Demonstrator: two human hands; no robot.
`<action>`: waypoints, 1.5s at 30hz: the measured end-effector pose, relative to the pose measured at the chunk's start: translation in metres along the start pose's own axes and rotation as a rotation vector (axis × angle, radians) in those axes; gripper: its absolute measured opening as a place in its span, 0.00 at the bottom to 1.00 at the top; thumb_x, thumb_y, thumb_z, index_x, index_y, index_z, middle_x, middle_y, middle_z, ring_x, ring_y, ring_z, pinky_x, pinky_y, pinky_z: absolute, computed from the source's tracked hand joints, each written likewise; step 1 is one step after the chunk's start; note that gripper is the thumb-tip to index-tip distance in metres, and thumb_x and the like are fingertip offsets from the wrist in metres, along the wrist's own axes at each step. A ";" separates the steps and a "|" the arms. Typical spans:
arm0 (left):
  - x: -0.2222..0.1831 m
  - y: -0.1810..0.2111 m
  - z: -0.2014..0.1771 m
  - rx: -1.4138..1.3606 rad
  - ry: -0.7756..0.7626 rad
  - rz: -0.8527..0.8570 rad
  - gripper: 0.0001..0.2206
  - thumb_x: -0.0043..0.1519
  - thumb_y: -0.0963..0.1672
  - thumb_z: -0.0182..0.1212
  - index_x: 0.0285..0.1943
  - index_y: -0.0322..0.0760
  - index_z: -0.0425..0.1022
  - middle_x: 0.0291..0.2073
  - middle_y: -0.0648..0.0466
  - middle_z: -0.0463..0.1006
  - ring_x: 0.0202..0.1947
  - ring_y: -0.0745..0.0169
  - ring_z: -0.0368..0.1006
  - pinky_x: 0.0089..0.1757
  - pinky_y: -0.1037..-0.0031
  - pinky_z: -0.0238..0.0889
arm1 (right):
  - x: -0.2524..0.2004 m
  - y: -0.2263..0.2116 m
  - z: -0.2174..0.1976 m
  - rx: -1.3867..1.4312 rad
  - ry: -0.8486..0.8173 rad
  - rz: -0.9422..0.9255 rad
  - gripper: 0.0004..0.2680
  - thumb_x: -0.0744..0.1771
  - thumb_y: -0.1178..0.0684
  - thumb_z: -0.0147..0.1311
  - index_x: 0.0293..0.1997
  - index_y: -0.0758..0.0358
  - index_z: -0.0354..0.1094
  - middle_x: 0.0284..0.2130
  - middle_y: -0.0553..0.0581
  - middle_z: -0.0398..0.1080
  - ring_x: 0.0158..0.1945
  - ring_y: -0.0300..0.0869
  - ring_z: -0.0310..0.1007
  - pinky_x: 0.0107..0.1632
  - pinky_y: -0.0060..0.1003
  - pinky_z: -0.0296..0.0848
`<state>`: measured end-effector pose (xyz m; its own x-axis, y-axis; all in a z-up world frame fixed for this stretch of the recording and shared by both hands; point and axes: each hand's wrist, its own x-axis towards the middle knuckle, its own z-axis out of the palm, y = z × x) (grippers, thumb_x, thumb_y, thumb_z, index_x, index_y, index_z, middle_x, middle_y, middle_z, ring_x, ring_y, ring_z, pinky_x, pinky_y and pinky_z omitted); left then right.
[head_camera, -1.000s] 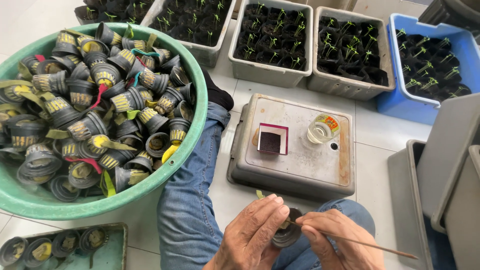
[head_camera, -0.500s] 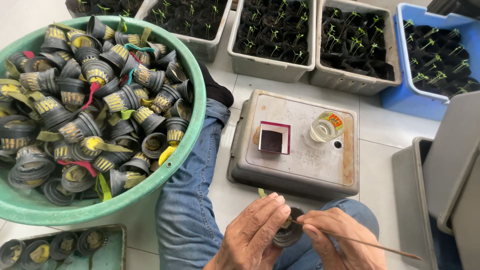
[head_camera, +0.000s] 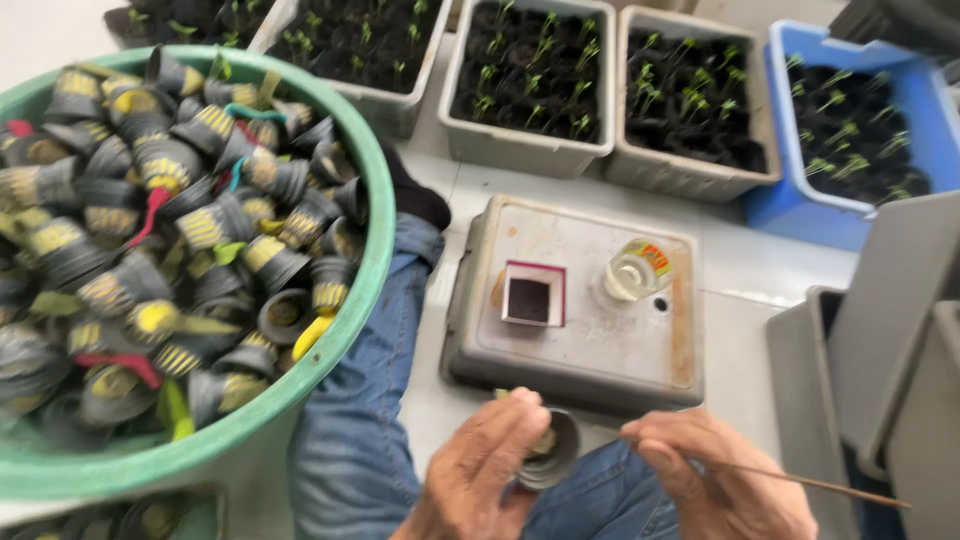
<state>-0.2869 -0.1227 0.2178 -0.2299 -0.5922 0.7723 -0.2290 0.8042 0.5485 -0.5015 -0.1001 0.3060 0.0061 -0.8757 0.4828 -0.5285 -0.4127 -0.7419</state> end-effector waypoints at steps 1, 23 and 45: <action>0.002 -0.012 -0.003 -0.022 0.007 0.026 0.31 0.46 0.35 0.70 0.63 0.21 0.70 0.57 0.35 0.76 0.60 0.34 0.77 0.61 0.53 0.72 | 0.011 0.003 -0.003 -0.026 0.020 -0.012 0.04 0.65 0.59 0.61 0.39 0.67 0.73 0.33 0.57 0.80 0.37 0.41 0.83 0.44 0.34 0.81; -0.070 -0.218 0.045 0.287 0.012 -0.559 0.41 0.39 0.41 0.75 0.67 0.39 0.65 0.52 0.40 0.78 0.53 0.43 0.77 0.53 0.56 0.70 | 0.116 0.224 0.014 -0.231 0.319 0.362 0.04 0.64 0.59 0.62 0.37 0.70 0.77 0.42 0.57 0.78 0.33 0.37 0.75 0.38 0.31 0.76; -0.062 -0.203 0.046 0.284 -0.062 -0.636 0.39 0.41 0.41 0.76 0.67 0.40 0.66 0.53 0.39 0.78 0.56 0.43 0.75 0.55 0.54 0.69 | 0.114 0.225 0.018 -0.259 0.274 0.410 0.03 0.64 0.59 0.61 0.35 0.68 0.77 0.41 0.55 0.78 0.31 0.35 0.76 0.36 0.31 0.79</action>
<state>-0.2697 -0.2517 0.0440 -0.0208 -0.9523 0.3045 -0.5731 0.2609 0.7768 -0.6048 -0.2975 0.1854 -0.4467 -0.8403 0.3073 -0.6329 0.0540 -0.7724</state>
